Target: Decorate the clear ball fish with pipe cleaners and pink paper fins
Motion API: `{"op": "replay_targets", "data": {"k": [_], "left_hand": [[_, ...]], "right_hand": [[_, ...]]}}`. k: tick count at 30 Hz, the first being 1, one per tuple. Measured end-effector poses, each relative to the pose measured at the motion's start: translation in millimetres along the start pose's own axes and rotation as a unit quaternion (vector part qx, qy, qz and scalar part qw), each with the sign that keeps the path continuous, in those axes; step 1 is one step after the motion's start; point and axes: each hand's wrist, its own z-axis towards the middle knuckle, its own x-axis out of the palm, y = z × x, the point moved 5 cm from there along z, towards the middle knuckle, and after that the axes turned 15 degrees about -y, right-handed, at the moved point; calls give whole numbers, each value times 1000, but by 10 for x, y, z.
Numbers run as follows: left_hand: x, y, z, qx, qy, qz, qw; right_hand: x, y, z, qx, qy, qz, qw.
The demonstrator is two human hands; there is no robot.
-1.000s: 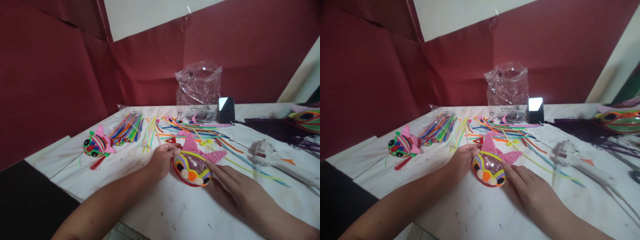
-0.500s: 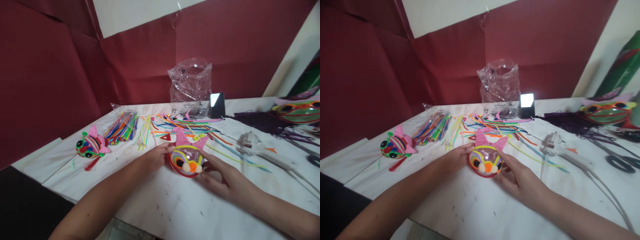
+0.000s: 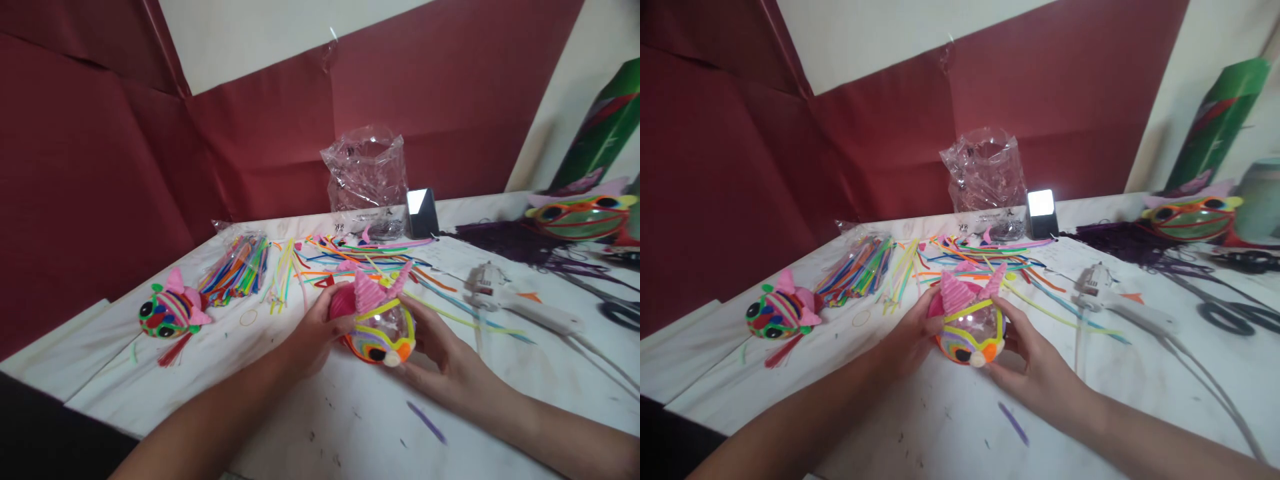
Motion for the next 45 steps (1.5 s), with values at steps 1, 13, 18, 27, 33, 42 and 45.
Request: {"op": "replay_targets", "data": {"k": [1,13,18,27,33,42,45], "left_hand": [[-2,-19,4,9,-5,-4,1000],[-96,58,67,14,12,61,998],[-90,82,81,30,22,81,996],[-60,112,75,21,6,64,998],[-66,129,80,21,10,72,997],[-11,104,36,45,34,99,993],[-54,134,66,51,30,104,993]], "right_hand": [[-9,30,5,-3,-8,8,1000],[39,-49,125,132,-6,160,978],[66,11,130,121,11,202,972],[92,8,129,147,-1,245,958],[82,-28,126,179,-30,288,940],[73,-65,107,205,-30,306,929],[86,-49,94,218,-32,316,923]]}}
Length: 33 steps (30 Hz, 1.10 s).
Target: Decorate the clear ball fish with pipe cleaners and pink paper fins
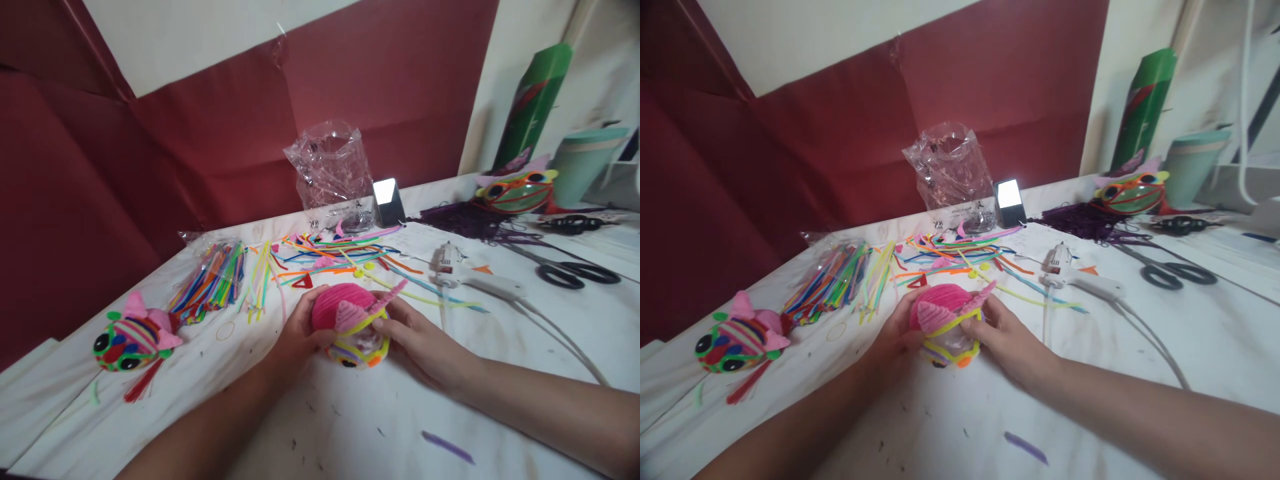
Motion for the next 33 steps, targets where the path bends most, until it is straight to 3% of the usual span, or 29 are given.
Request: {"op": "replay_targets", "data": {"k": [4,8,12,23,29,33], "left_hand": [[-40,78,40,-2,-22,7,1000],[17,52,24,47,-7,5,999],[32,65,-4,37,-22,14,999],[3,73,-27,55,31,1,998],[43,35,-114,34,19,75,996],[58,-36,-159,95,37,137,985]], "right_hand": [[46,-3,1,20,4,11,1000],[46,0,25,6,1,-11,1000],[19,-13,27,12,-5,-4,1000],[-19,-38,-1,50,-46,-29,997],[29,12,-22,6,-39,-66,997],[20,36,-15,-18,-22,-63,998]]}}
